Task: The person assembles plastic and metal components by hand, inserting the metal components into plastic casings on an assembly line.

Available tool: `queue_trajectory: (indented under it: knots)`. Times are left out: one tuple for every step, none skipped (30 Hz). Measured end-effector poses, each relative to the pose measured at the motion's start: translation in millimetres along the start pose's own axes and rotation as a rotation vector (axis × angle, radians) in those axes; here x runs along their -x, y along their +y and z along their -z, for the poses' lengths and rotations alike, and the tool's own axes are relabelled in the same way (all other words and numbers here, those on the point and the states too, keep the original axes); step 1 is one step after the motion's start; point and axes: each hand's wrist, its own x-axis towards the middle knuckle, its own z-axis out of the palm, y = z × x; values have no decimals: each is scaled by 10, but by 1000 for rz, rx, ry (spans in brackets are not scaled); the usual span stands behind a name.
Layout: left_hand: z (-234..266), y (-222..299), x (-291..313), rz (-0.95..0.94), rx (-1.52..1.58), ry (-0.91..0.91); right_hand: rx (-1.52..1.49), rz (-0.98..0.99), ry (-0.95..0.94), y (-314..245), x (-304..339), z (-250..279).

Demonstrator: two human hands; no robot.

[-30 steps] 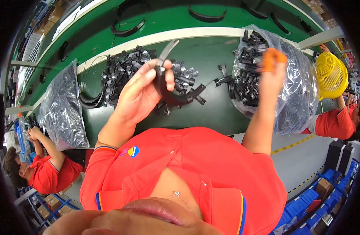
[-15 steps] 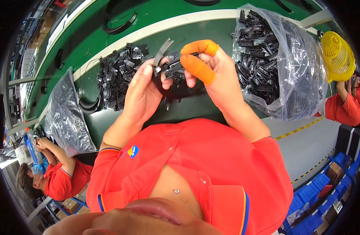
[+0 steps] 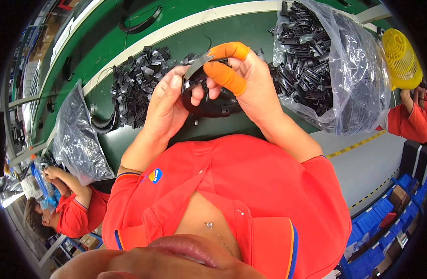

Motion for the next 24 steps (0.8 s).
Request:
queue_trajectory:
  knots:
    - [-11,12,7,0,-3,1,-44,-30,-35,-8,17,20]
    - [-3,11,13,0,-3,0,-43,-30,-35,6,20,75]
    - [12,10,16,18,12,-10,-204,-117,-103,35,7,155]
    - [20,10,19,36,27,-21,-365,-205,-171,49,2,195]
    - [16,9,17,38,28,-21,-364,-206,-169,35,-2,177]
    - [4,17,12,45,23,-14,-259,-256,-98,7,-18,134]
    - [-3,15,9,53,18,-7,-153,-306,-27,-4,-26,106]
    - [-5,10,11,53,20,-8,-151,-306,-26,6,-27,96]
    - [-5,1,15,55,26,8,-89,-167,4,21,-30,92]
    - [-5,-9,19,56,33,25,-26,-28,34,26,-29,92]
    - [5,-17,19,54,33,25,-25,-28,32,16,-26,89]
    - [17,-28,20,51,50,29,124,57,77,-3,-10,86]
    - [23,-33,18,48,67,33,273,143,123,-19,5,88]
    - [14,-38,20,46,67,34,273,143,120,-26,28,106]
    - [-1,-49,21,32,34,61,276,145,115,-29,53,136]
    - [-9,-54,21,18,2,88,278,147,109,-27,69,157]
    - [-11,-59,21,18,3,88,278,147,109,-18,83,168]
    - [-13,-65,21,21,-16,77,327,184,122,-10,95,178]
    - [-14,-72,19,25,-35,65,375,222,135,-8,103,188]
    - [-9,-80,18,26,-34,63,377,221,138,-24,105,200]
    - [4,-89,17,21,-43,49,431,218,112,-51,95,214]
    - [12,-94,19,15,-51,35,486,215,85,-74,83,223]
    - [16,-100,14,16,-51,30,488,217,89,-85,59,222]
    - [19,-105,10,-6,-41,34,470,158,105,-87,25,201]
